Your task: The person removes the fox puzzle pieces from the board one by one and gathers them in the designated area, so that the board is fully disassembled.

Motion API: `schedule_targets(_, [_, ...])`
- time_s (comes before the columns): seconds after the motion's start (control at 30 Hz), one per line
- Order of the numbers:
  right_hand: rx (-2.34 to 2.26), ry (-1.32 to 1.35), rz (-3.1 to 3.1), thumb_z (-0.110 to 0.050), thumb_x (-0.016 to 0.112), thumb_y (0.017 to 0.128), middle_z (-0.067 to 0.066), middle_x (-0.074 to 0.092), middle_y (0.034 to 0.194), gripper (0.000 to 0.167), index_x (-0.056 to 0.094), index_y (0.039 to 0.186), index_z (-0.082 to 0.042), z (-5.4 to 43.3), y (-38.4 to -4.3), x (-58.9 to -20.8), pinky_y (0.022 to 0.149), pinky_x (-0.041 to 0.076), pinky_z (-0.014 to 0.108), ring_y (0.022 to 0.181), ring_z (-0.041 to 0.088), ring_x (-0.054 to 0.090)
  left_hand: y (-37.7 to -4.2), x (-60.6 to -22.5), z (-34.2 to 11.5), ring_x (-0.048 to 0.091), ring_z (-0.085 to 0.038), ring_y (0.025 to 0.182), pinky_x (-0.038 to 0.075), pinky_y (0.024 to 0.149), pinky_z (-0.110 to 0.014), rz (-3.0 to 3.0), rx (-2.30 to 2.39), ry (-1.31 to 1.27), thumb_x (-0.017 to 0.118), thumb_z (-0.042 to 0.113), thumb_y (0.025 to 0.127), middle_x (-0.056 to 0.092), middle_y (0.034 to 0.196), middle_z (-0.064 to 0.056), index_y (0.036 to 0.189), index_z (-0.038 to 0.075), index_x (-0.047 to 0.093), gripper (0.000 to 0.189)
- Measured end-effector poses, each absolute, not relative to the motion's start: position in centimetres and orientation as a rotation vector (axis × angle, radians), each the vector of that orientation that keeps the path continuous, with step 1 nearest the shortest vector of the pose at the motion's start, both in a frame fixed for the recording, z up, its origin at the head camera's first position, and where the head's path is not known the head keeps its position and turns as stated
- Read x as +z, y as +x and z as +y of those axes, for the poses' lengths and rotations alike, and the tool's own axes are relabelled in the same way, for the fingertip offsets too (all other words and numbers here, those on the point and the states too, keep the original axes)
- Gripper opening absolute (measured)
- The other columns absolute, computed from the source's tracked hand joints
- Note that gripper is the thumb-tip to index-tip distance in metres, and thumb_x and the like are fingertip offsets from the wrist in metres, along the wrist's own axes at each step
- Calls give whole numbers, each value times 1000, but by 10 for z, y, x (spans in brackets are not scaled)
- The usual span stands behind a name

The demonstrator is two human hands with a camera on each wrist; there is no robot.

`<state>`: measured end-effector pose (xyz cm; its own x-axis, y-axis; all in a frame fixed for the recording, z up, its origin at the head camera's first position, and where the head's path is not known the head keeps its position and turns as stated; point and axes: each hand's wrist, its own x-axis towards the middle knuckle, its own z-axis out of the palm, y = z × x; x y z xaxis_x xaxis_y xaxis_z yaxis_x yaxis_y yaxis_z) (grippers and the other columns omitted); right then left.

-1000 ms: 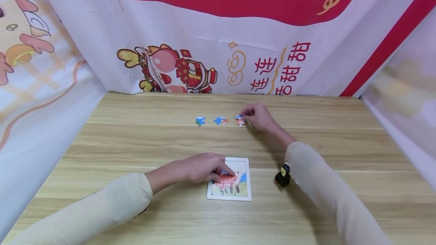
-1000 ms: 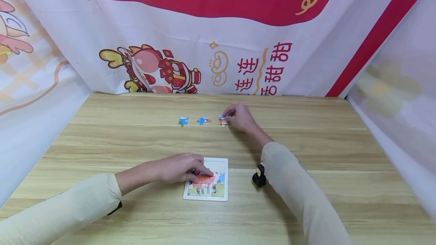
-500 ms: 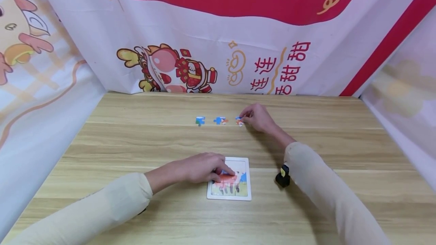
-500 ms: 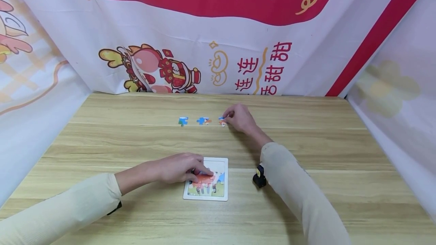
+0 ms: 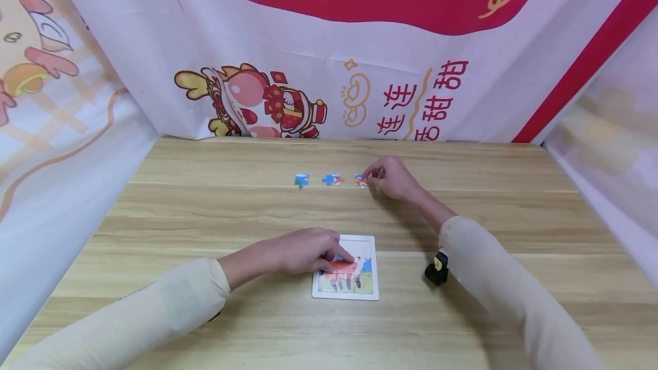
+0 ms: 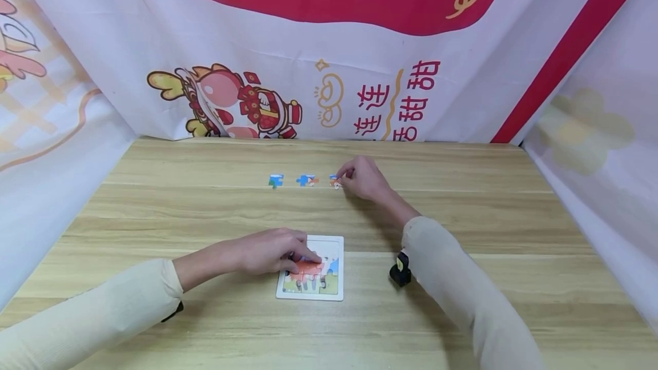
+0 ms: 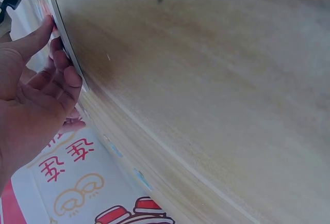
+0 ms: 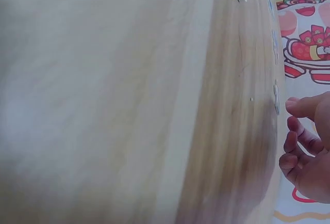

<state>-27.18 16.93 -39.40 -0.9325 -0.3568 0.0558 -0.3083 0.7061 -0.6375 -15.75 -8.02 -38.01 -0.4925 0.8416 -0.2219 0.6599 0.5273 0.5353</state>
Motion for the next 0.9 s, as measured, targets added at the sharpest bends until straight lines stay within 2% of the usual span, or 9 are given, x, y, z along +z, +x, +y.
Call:
schedule_targets(0.13, [-1051, -624, 2797, 2, 70, 94, 12, 69, 89, 15, 78, 107, 2, 175, -262, -392, 64, 51, 29, 77, 22, 60, -157, -379, -81, 47, -7, 75, 40, 67, -21, 2314, 521, 1221, 73, 11, 97, 55, 88, 8, 134, 17, 72, 37])
schedule_targets(0.33, [-1055, -707, 2734, 5, 72, 90, 13, 70, 93, 18, 76, 107, 3, 181, -244, -388, 70, 55, 31, 82, 22, 63, -159, -389, -86, 51, -8, 81, 45, 70, -22, 2331, 586, 1221, 73, 15, 98, 57, 92, 7, 136, 14, 70, 38])
schedule_targets(0.57, [-1041, -801, 2682, 1, 75, 92, 7, 71, 93, 13, 78, 104, -2, 182, -218, -383, 69, 55, 30, 83, 19, 63, -151, -383, -90, 52, -10, 80, 47, 73, -23, 2452, 636, 1154, 80, 15, 92, 59, 92, 3, 120, 5, 75, 30])
schedule_targets(0.9, [-942, -1025, 2587, -5, 76, 93, -2, 68, 93, 12, 79, 103, -9, 183, -180, -383, 70, 53, 28, 81, 14, 59, -150, -381, -94, 54, -10, 81, 50, 73, -22, 2512, 610, 1090, 86, 15, 86, 61, 92, 3, 105, 7, 79, 22])
